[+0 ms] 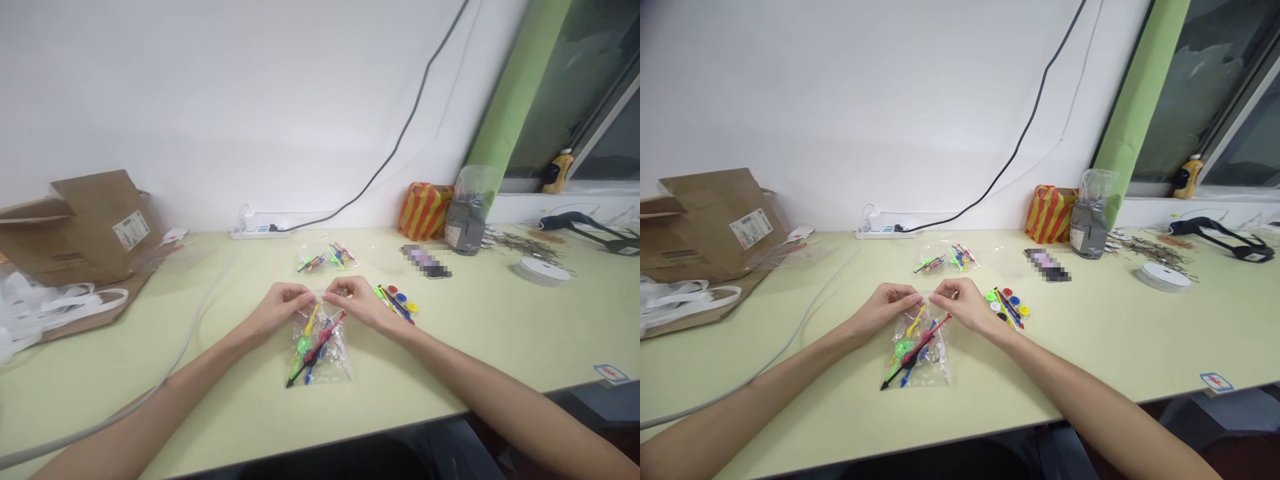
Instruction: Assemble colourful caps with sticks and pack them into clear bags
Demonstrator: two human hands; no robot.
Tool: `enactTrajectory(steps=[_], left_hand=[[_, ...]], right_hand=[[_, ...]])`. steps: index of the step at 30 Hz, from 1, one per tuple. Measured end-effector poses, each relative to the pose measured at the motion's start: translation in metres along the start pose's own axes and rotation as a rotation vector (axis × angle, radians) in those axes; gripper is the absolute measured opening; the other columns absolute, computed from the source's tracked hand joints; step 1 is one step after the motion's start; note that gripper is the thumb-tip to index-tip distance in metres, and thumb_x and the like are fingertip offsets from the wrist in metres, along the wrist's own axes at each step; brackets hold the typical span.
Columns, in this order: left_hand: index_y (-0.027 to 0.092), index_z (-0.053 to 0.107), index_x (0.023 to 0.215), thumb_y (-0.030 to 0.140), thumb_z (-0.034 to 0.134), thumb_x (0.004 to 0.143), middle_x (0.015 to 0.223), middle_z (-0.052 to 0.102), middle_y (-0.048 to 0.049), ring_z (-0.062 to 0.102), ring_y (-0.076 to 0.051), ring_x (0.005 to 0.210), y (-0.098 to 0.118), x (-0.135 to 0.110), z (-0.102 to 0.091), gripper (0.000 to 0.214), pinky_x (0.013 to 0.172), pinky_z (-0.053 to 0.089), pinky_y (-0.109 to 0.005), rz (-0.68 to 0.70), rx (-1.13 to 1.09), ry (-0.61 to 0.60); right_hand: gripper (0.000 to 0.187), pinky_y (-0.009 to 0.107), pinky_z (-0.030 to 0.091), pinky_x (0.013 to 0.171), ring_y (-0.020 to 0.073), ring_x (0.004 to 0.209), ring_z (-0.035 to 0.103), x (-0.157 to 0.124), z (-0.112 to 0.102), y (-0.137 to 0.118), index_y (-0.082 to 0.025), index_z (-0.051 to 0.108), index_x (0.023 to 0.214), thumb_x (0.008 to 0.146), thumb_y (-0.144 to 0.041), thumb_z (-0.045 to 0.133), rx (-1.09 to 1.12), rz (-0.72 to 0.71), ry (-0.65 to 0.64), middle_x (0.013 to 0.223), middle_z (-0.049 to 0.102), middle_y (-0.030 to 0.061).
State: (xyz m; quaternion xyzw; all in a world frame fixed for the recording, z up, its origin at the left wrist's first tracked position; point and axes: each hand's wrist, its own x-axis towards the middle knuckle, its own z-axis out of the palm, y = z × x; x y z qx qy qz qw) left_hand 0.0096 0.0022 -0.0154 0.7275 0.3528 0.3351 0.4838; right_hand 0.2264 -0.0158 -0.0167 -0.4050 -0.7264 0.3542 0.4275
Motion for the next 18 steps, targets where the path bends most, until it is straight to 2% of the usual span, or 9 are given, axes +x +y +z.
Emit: enactTrajectory(steps=[6,13,15,18], left_hand=[[0.016,0.071,0.076,0.049,0.067,0.089,0.072,0.068,-0.0026,0.058,-0.014,0.064,-0.002,0.002,-0.007,0.036,0.062,0.045,-0.025,0.005,0.009,0.097],[0.015,0.070,0.077,0.051,0.069,0.086,0.069,0.064,-0.0017,0.055,-0.013,0.060,-0.006,0.003,-0.007,0.038,0.059,0.043,-0.023,0.011,-0.038,0.136],[0.015,0.070,0.078,0.053,0.069,0.085,0.070,0.065,-0.0026,0.055,-0.013,0.061,-0.008,0.005,-0.009,0.039,0.058,0.043,-0.023,0.003,-0.046,0.185],[0.014,0.069,0.081,0.055,0.071,0.082,0.073,0.066,-0.0040,0.057,-0.013,0.063,-0.012,0.008,-0.017,0.040,0.057,0.044,-0.022,-0.003,-0.107,0.336]], right_hand=[[0.028,0.027,0.042,0.063,0.0143,0.065,0.055,0.002,-0.004,0.002,-0.017,0.066,0.074,0.086,-0.042,0.066,0.026,0.024,0.050,0.069,0.063,0.0006],[0.023,0.027,0.042,0.064,0.0138,0.066,0.055,0.000,-0.003,-0.004,-0.016,0.065,0.078,0.088,-0.037,0.063,0.047,0.047,0.023,0.070,0.062,0.0004],[0.021,0.026,0.041,0.065,0.0141,0.067,0.057,0.000,-0.002,-0.005,-0.016,0.065,0.083,0.089,-0.036,0.062,0.075,0.046,0.014,0.070,0.061,0.0000],[0.019,0.025,0.039,0.063,0.0134,0.065,0.055,-0.002,-0.002,-0.007,-0.017,0.063,0.096,0.092,-0.034,0.059,0.058,0.078,0.026,0.067,0.060,-0.0019]])
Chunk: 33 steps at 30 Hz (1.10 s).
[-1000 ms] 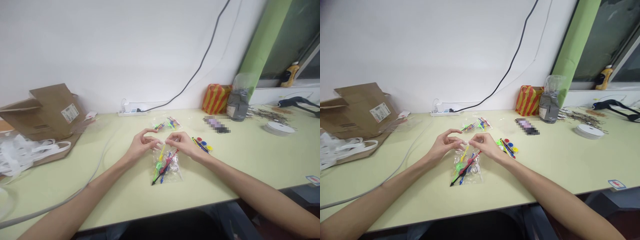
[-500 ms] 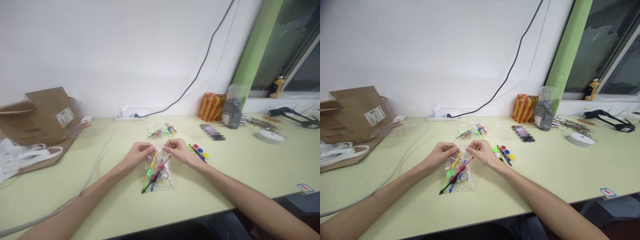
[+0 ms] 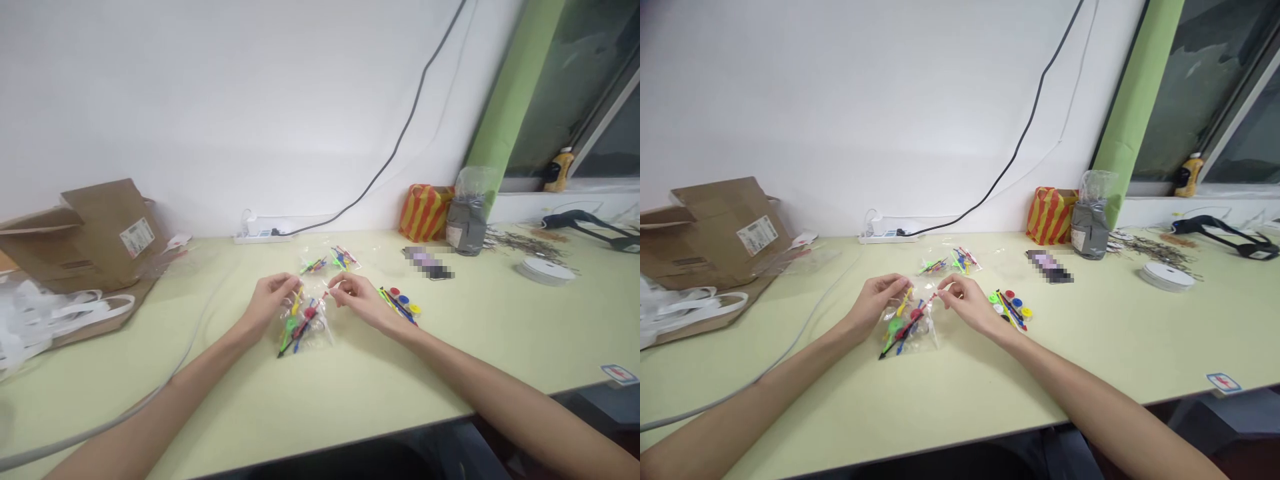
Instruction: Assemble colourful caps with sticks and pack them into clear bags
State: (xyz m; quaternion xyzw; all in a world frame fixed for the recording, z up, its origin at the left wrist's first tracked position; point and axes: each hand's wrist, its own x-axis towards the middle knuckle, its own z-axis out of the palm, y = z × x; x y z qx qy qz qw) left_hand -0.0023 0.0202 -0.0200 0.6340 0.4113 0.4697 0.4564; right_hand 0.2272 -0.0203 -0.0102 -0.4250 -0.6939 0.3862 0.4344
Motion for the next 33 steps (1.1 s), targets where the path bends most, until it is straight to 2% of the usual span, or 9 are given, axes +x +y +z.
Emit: enactTrajectory(steps=[4,9,16,20,22,25,28,30,33], left_hand=[[0.015,0.066,0.077,0.051,0.077,0.074,0.071,0.061,-0.0017,0.056,-0.013,0.062,-0.002,0.010,-0.013,0.037,0.054,0.044,-0.021,-0.017,-0.148,0.202],[0.016,0.065,0.081,0.048,0.071,0.072,0.074,0.061,-0.0020,0.057,-0.014,0.065,-0.006,0.018,-0.025,0.033,0.053,0.045,-0.022,-0.085,-0.047,0.327],[0.018,0.062,0.110,0.028,0.060,0.069,0.082,0.057,-0.0013,0.053,-0.013,0.062,-0.019,0.025,-0.043,0.042,0.052,0.043,-0.024,-0.094,0.154,0.418],[0.021,0.054,0.122,0.026,0.060,0.071,0.105,0.058,-0.0070,0.060,-0.022,0.091,-0.020,0.029,-0.051,0.051,0.076,0.052,-0.035,-0.035,0.310,0.446],[0.022,0.056,0.119,0.023,0.062,0.071,0.117,0.056,-0.0091,0.056,-0.026,0.111,-0.015,0.028,-0.050,0.048,0.094,0.047,-0.041,0.048,0.436,0.445],[0.021,0.058,0.113,0.023,0.058,0.077,0.113,0.060,-0.0095,0.054,-0.028,0.113,0.001,0.021,-0.039,0.036,0.098,0.041,-0.042,0.269,0.863,0.375],[0.022,0.059,0.085,0.031,0.050,0.087,0.082,0.062,-0.0032,0.059,-0.021,0.079,0.017,0.009,-0.024,0.013,0.070,0.040,-0.032,0.296,1.082,0.185],[0.021,0.050,0.063,0.042,0.047,0.091,0.059,0.052,0.0005,0.050,-0.017,0.057,0.024,0.001,-0.017,0.035,0.058,0.029,-0.030,0.207,1.156,0.055],[0.020,0.042,0.053,0.045,0.040,0.095,0.050,0.043,0.0005,0.043,-0.015,0.050,0.026,-0.004,-0.012,0.049,0.056,0.021,-0.031,0.205,1.252,-0.089]], right_hand=[[0.020,0.024,0.037,0.058,0.0124,0.063,0.051,-0.003,0.000,0.001,-0.017,0.061,0.099,0.095,-0.036,0.054,-0.031,0.049,-0.096,0.071,0.062,-0.0010],[0.022,0.024,0.039,0.062,0.0126,0.066,0.053,-0.007,0.003,0.003,-0.016,0.064,0.085,0.094,-0.033,0.055,-0.105,-0.046,-0.360,0.072,0.061,0.0001],[0.018,0.023,0.035,0.059,0.0125,0.065,0.050,-0.011,0.003,0.001,-0.018,0.061,0.106,0.096,-0.029,0.051,-0.192,-0.052,-0.318,0.073,0.061,-0.0019],[0.023,0.024,0.037,0.061,0.0131,0.066,0.053,-0.011,0.002,0.004,-0.019,0.057,0.116,0.096,-0.029,0.050,-0.209,-0.041,-0.291,0.074,0.063,-0.0023],[0.024,0.024,0.038,0.061,0.0131,0.066,0.053,-0.012,0.003,0.005,-0.019,0.056,0.118,0.096,-0.027,0.050,-0.218,-0.046,-0.286,0.074,0.063,-0.0027],[0.024,0.024,0.037,0.060,0.0126,0.065,0.053,-0.011,0.003,0.005,-0.020,0.056,0.117,0.095,-0.025,0.049,-0.232,-0.053,-0.284,0.073,0.063,-0.0034],[0.024,0.023,0.036,0.058,0.0121,0.063,0.052,-0.010,0.004,0.005,-0.019,0.056,0.116,0.093,-0.021,0.049,-0.249,-0.062,-0.273,0.072,0.062,-0.0039],[0.024,0.023,0.036,0.059,0.0118,0.063,0.052,-0.010,0.003,0.005,-0.019,0.057,0.115,0.092,-0.019,0.050,-0.262,-0.069,-0.263,0.072,0.062,-0.0040],[0.025,0.023,0.037,0.060,0.0118,0.064,0.053,-0.010,0.003,0.005,-0.019,0.057,0.115,0.091,-0.018,0.050,-0.276,-0.081,-0.256,0.072,0.062,-0.0040]])
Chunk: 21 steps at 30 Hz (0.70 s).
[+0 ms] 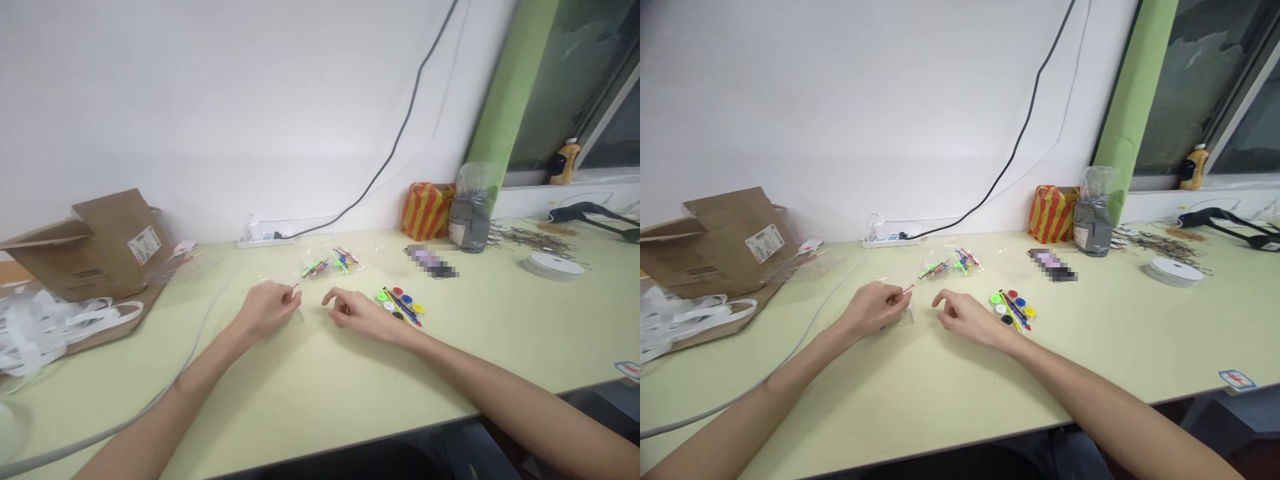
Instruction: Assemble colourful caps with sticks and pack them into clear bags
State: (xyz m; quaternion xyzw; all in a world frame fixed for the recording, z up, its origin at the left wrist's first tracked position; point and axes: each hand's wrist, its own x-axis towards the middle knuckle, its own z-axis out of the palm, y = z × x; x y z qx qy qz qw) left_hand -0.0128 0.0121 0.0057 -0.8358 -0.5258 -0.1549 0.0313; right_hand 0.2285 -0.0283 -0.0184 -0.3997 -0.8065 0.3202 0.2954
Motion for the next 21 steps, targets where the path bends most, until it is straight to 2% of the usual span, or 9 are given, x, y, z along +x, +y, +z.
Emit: enactTrajectory(steps=[3,7,13,17,19,21], left_hand=[[0.020,0.046,0.056,0.043,0.037,0.096,0.052,0.049,-0.0014,0.046,-0.016,0.051,-0.004,0.000,0.003,0.047,0.056,0.020,-0.031,0.022,0.078,-0.056],[0.021,0.056,0.070,0.037,0.034,0.097,0.066,0.062,-0.0043,0.053,-0.019,0.059,-0.013,0.003,0.008,0.039,0.057,0.023,-0.031,0.026,0.124,-0.072],[0.022,0.061,0.084,0.028,0.038,0.095,0.084,0.067,-0.0090,0.062,-0.025,0.078,-0.024,0.005,0.014,0.027,0.061,0.034,-0.033,0.013,0.141,-0.023],[0.023,0.063,0.089,0.028,0.041,0.095,0.100,0.068,-0.0112,0.062,-0.029,0.095,-0.026,0.006,0.014,0.024,0.071,0.043,-0.036,0.035,0.123,-0.004],[0.022,0.064,0.092,0.028,0.044,0.094,0.104,0.067,-0.0119,0.062,-0.030,0.098,-0.026,0.005,0.014,0.022,0.076,0.046,-0.037,0.028,0.104,-0.007],[0.021,0.065,0.096,0.028,0.046,0.093,0.108,0.065,-0.0127,0.061,-0.030,0.101,-0.028,0.005,0.015,0.020,0.080,0.048,-0.039,0.022,0.108,-0.021]], right_hand=[[0.027,0.023,0.038,0.061,0.0120,0.064,0.053,-0.001,0.000,-0.001,-0.019,0.057,0.117,0.091,-0.017,0.049,-0.010,0.001,0.001,0.073,0.062,-0.0041],[0.029,0.023,0.037,0.061,0.0119,0.064,0.053,-0.002,-0.001,-0.002,-0.018,0.057,0.117,0.090,-0.016,0.049,-0.017,0.009,0.005,0.072,0.062,-0.0042],[0.031,0.024,0.037,0.061,0.0125,0.064,0.053,-0.002,-0.001,-0.004,-0.018,0.057,0.119,0.089,-0.015,0.048,-0.039,0.018,0.005,0.072,0.062,-0.0035],[0.032,0.024,0.037,0.062,0.0132,0.066,0.054,-0.001,-0.002,-0.002,-0.018,0.057,0.120,0.090,-0.017,0.048,-0.031,0.020,0.013,0.073,0.062,-0.0031],[0.030,0.024,0.038,0.061,0.0136,0.066,0.054,0.001,-0.007,0.002,-0.019,0.057,0.119,0.091,-0.018,0.047,-0.031,0.026,0.055,0.074,0.061,-0.0029],[0.027,0.025,0.038,0.063,0.0141,0.066,0.054,0.005,-0.018,0.009,-0.019,0.059,0.115,0.092,-0.020,0.045,-0.082,0.036,0.172,0.075,0.061,-0.0020]])
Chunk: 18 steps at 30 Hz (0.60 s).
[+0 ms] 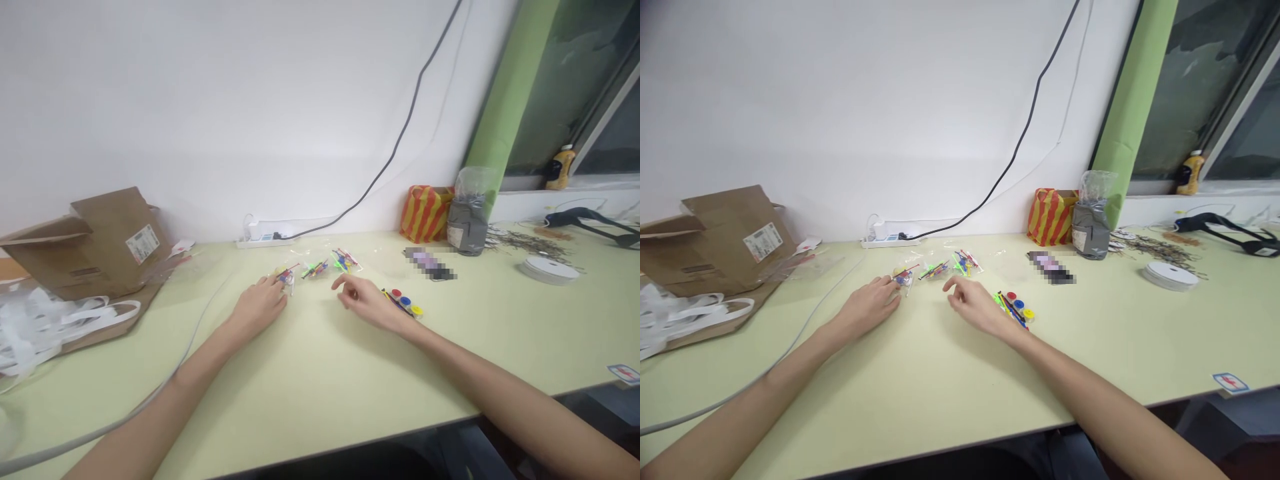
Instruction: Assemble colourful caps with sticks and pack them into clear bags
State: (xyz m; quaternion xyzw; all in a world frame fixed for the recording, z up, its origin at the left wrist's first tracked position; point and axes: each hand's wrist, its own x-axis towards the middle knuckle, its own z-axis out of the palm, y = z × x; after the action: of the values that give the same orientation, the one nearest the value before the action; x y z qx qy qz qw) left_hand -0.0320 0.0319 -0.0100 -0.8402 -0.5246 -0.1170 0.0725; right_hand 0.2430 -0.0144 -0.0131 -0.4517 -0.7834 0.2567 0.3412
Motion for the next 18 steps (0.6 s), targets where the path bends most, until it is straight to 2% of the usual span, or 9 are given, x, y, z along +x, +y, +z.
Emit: enactTrajectory(steps=[2,4,6,7,9,12,15,18], left_hand=[[0.021,0.065,0.102,0.030,0.046,0.093,0.115,0.063,-0.0142,0.059,-0.031,0.105,-0.002,0.000,0.003,0.023,0.084,0.048,-0.042,0.001,0.029,-0.019],[0.020,0.065,0.107,0.031,0.044,0.095,0.121,0.061,-0.0162,0.058,-0.032,0.108,-0.005,0.000,0.007,0.027,0.086,0.048,-0.044,0.003,0.069,-0.032],[0.019,0.064,0.112,0.032,0.041,0.096,0.125,0.059,-0.0176,0.057,-0.033,0.111,-0.008,0.000,0.012,0.031,0.088,0.048,-0.045,0.009,0.099,-0.038],[0.019,0.063,0.115,0.033,0.040,0.097,0.126,0.058,-0.0179,0.057,-0.033,0.113,-0.009,0.001,0.014,0.032,0.090,0.047,-0.046,0.012,0.107,-0.041],[0.018,0.061,0.122,0.033,0.038,0.098,0.127,0.058,-0.0183,0.057,-0.033,0.115,-0.010,0.001,0.017,0.036,0.093,0.046,-0.046,0.016,0.103,-0.051],[0.018,0.054,0.134,0.033,0.036,0.098,0.130,0.058,-0.0186,0.056,-0.034,0.120,-0.010,0.001,0.018,0.042,0.095,0.046,-0.047,0.009,0.067,-0.064],[0.018,0.050,0.138,0.032,0.035,0.098,0.132,0.059,-0.0181,0.056,-0.035,0.122,-0.009,0.000,0.018,0.045,0.097,0.045,-0.048,0.004,0.039,-0.072],[0.018,0.050,0.139,0.030,0.035,0.098,0.132,0.060,-0.0185,0.056,-0.035,0.124,-0.007,-0.001,0.018,0.046,0.098,0.044,-0.049,0.004,0.044,-0.070]], right_hand=[[0.025,0.026,0.040,0.068,0.0154,0.071,0.055,0.007,-0.015,0.012,-0.019,0.062,0.110,0.092,-0.019,0.045,-0.120,0.018,0.160,0.080,0.063,0.0002],[0.024,0.029,0.041,0.080,0.0189,0.085,0.059,0.013,-0.035,0.025,-0.018,0.066,0.104,0.090,-0.017,0.046,-0.291,0.056,0.281,0.090,0.068,0.0044],[0.027,0.032,0.040,0.091,0.0233,0.102,0.059,0.017,-0.054,0.040,-0.017,0.069,0.104,0.092,-0.018,0.045,-0.455,0.133,0.304,0.101,0.071,0.0090],[0.030,0.033,0.039,0.095,0.0253,0.109,0.058,0.018,-0.062,0.047,-0.017,0.070,0.108,0.094,-0.019,0.045,-0.528,0.183,0.278,0.108,0.071,0.0107],[0.036,0.034,0.038,0.100,0.0276,0.120,0.056,0.018,-0.073,0.060,-0.019,0.068,0.124,0.097,-0.025,0.045,-0.647,0.282,0.146,0.123,0.069,0.0122],[0.043,0.032,0.040,0.098,0.0272,0.122,0.060,0.017,-0.076,0.074,-0.023,0.063,0.137,0.100,-0.035,0.043,-0.740,0.377,-0.057,0.131,0.067,0.0124],[0.041,0.031,0.043,0.091,0.0262,0.115,0.064,0.016,-0.074,0.082,-0.023,0.066,0.131,0.101,-0.038,0.041,-0.766,0.414,-0.128,0.125,0.070,0.0129],[0.038,0.031,0.044,0.085,0.0264,0.107,0.067,0.016,-0.073,0.082,-0.018,0.071,0.119,0.102,-0.033,0.040,-0.801,0.436,-0.153,0.117,0.072,0.0165]])
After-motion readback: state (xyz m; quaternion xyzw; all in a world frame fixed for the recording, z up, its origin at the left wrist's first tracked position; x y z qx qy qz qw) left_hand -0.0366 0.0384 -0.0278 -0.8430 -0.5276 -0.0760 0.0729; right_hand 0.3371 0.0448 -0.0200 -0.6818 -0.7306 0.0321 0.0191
